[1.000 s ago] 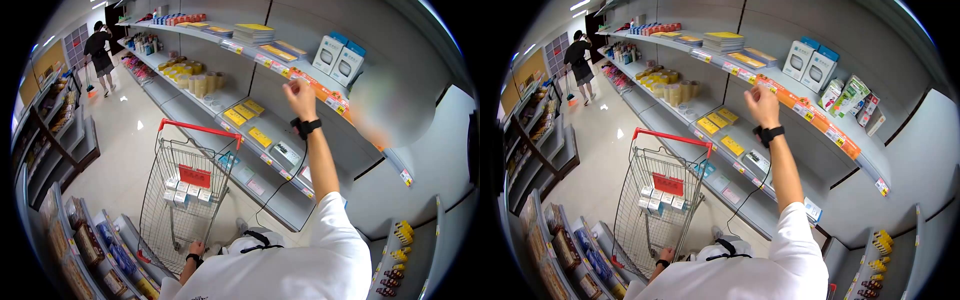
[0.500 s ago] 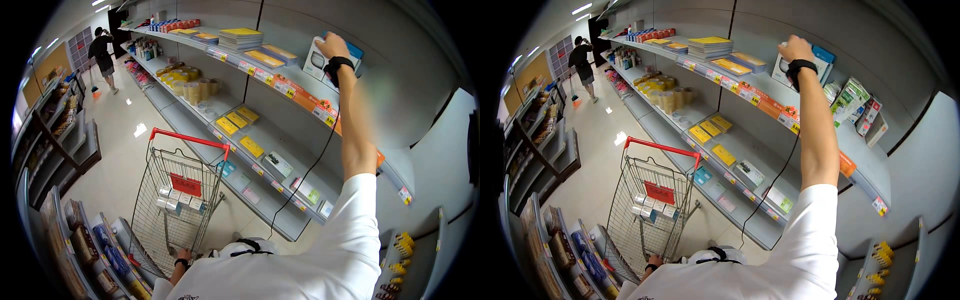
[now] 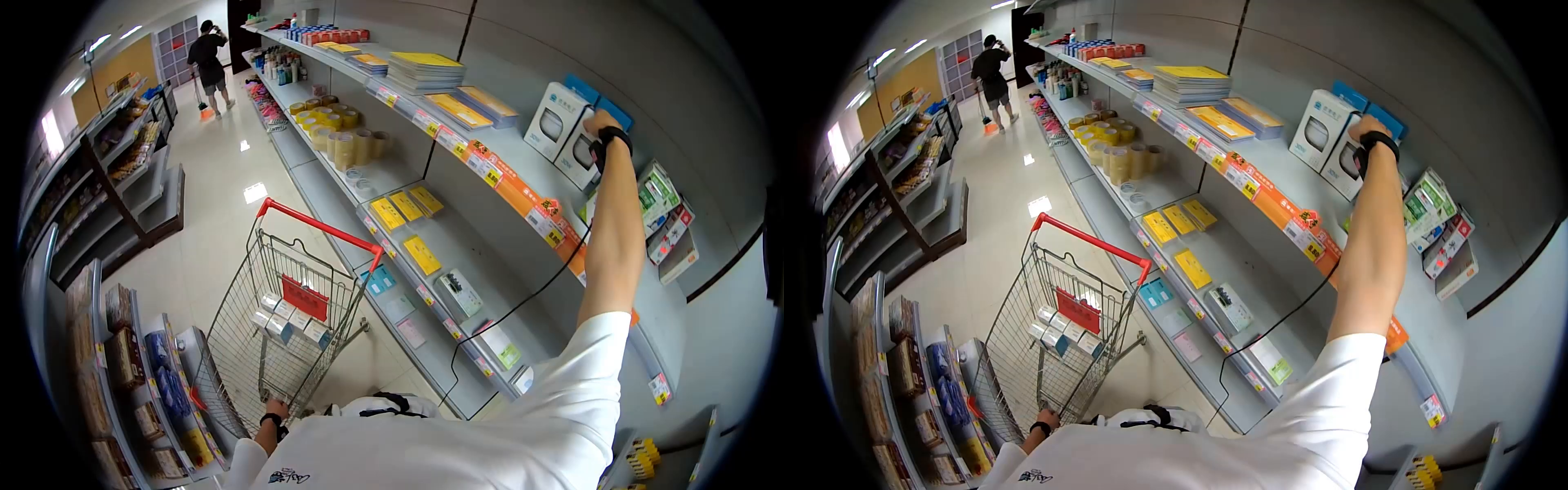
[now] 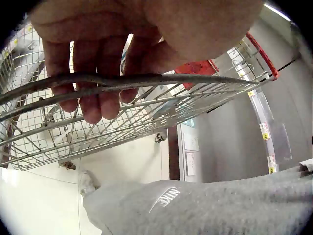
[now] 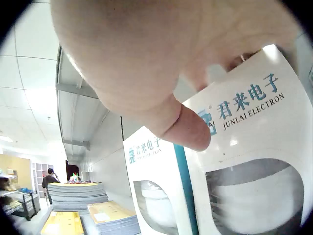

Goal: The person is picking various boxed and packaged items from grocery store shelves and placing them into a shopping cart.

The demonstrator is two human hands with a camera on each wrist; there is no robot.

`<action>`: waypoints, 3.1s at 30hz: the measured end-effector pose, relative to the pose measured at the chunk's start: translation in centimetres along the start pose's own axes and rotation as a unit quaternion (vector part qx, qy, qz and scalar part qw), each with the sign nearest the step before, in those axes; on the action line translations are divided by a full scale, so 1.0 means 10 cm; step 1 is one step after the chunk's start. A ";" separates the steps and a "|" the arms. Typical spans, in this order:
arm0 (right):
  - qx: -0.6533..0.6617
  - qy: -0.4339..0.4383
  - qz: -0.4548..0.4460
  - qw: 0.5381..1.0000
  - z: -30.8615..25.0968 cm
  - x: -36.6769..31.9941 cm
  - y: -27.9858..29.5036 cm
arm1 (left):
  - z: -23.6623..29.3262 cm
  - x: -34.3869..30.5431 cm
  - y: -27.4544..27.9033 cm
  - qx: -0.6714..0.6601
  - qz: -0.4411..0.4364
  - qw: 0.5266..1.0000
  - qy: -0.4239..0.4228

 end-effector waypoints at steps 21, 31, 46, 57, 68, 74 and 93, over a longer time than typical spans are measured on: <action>-0.059 0.027 -0.003 0.998 -0.31 -0.57 0.41 | 0.29 -0.28 0.29 0.002 -0.018 1.000 0.023; -0.071 0.012 0.016 0.997 -0.40 -0.86 0.31 | 0.03 0.02 0.09 0.010 0.015 0.999 -0.038; -0.022 0.084 0.129 0.988 -0.40 -1.13 0.37 | 0.10 -0.08 0.17 -0.001 -0.010 0.996 -0.084; 0.054 0.100 0.102 0.988 -0.23 -0.89 0.34 | 0.08 0.06 0.10 0.039 -0.016 0.996 -0.074; -0.036 -0.040 0.260 0.964 -0.90 -1.25 0.22 | 0.01 0.11 0.12 0.037 -0.043 0.997 -0.046; -0.019 -0.032 0.327 0.944 -1.11 -1.44 0.47 | -0.13 0.21 0.03 0.024 -0.024 0.997 -0.062; 0.505 0.373 0.187 0.756 -3.82 -3.66 -0.60 | 1.39 -0.81 1.77 -0.353 0.107 0.868 -0.333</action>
Point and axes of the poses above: each hand's wrist, its own x-axis towards the middle knuckle, its own y-axis out of the back of the hand, z = x × y, the point moved 2 cm from there along x, towards the middle knuckle, and after that the axes turned 9 degrees about y, right-handed, at the moved point
